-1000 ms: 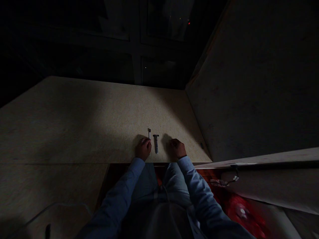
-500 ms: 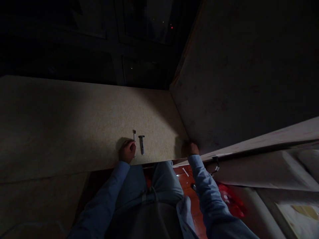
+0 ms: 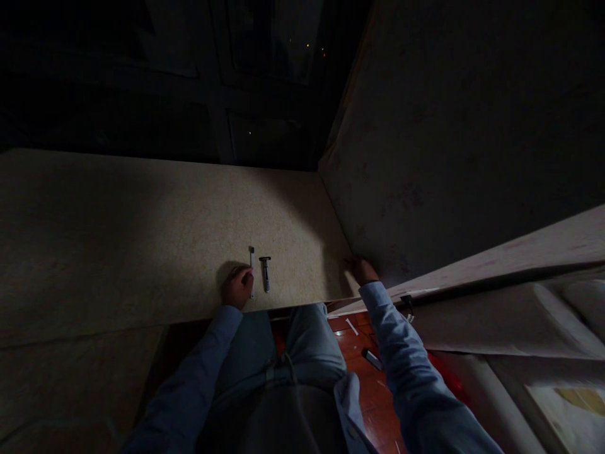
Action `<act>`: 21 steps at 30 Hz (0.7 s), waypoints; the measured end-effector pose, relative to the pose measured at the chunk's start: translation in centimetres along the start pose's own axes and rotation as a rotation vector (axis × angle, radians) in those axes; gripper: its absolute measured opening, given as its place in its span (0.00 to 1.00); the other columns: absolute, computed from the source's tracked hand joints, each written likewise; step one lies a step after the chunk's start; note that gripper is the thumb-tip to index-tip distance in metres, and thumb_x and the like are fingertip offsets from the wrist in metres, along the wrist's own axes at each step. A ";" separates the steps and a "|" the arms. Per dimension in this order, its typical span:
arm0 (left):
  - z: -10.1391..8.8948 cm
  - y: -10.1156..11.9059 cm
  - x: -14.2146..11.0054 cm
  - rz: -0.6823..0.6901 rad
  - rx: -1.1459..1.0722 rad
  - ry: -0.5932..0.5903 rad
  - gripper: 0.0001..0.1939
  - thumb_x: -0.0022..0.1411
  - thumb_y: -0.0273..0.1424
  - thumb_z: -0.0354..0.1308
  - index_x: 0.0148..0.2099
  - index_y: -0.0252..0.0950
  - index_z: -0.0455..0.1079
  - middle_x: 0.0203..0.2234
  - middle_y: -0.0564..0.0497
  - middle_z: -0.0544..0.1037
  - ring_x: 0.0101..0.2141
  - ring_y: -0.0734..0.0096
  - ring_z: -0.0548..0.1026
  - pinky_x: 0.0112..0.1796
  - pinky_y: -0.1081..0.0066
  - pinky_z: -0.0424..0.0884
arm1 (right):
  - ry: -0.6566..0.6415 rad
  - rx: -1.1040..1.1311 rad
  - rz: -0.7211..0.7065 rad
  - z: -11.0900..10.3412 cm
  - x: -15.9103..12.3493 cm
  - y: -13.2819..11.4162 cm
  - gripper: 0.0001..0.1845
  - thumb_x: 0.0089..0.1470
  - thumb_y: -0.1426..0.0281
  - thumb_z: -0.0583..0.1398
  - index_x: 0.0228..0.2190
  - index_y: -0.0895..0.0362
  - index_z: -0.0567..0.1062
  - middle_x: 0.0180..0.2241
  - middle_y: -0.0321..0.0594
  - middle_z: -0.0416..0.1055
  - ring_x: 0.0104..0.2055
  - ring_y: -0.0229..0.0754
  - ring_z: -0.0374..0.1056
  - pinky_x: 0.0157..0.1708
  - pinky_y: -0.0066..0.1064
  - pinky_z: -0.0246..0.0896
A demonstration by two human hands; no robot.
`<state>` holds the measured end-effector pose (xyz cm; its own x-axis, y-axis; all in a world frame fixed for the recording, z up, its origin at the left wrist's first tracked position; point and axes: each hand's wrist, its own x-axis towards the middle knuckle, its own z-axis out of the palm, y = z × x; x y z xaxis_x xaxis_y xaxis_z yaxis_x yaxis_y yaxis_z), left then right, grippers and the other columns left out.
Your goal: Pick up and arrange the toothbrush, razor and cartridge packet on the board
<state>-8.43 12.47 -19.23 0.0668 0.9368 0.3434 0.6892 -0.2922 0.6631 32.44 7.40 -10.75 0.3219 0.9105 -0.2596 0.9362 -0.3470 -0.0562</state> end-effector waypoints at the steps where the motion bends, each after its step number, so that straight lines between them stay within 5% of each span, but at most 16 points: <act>1: 0.0 0.0 0.0 0.002 -0.001 0.000 0.13 0.61 0.32 0.52 0.40 0.38 0.78 0.38 0.44 0.81 0.40 0.58 0.79 0.44 0.62 0.75 | -0.003 -0.010 -0.015 -0.5 0.5 0.0 0.19 0.66 0.74 0.52 0.51 0.61 0.78 0.48 0.53 0.80 0.49 0.45 0.77 0.41 0.26 0.65; 6: 0.1 -0.2 0.1 -0.004 0.005 0.006 0.13 0.60 0.31 0.52 0.39 0.38 0.78 0.38 0.45 0.81 0.40 0.58 0.79 0.43 0.62 0.75 | -0.045 -0.091 -0.057 -2.4 3.6 -0.9 0.14 0.66 0.70 0.56 0.46 0.60 0.79 0.48 0.52 0.78 0.48 0.48 0.75 0.44 0.32 0.68; 11: 0.2 -0.3 0.2 -0.013 0.003 0.012 0.13 0.60 0.31 0.52 0.39 0.38 0.78 0.38 0.44 0.81 0.41 0.57 0.79 0.43 0.62 0.75 | -0.061 -0.178 -0.106 -2.9 6.0 -2.5 0.19 0.64 0.62 0.61 0.54 0.56 0.72 0.54 0.46 0.70 0.50 0.47 0.72 0.49 0.46 0.72; 21: 0.1 0.1 0.1 -0.045 0.004 -0.005 0.14 0.60 0.33 0.51 0.39 0.39 0.78 0.38 0.44 0.81 0.40 0.58 0.79 0.42 0.62 0.75 | 0.045 -0.237 -0.128 -2.4 7.2 -3.6 0.20 0.64 0.63 0.61 0.54 0.58 0.72 0.54 0.47 0.70 0.50 0.47 0.72 0.49 0.45 0.71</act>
<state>-8.31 12.60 -19.16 0.0397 0.9499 0.3100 0.6943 -0.2494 0.6751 31.76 15.74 -10.07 0.2000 0.9544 -0.2215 0.9748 -0.1710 0.1430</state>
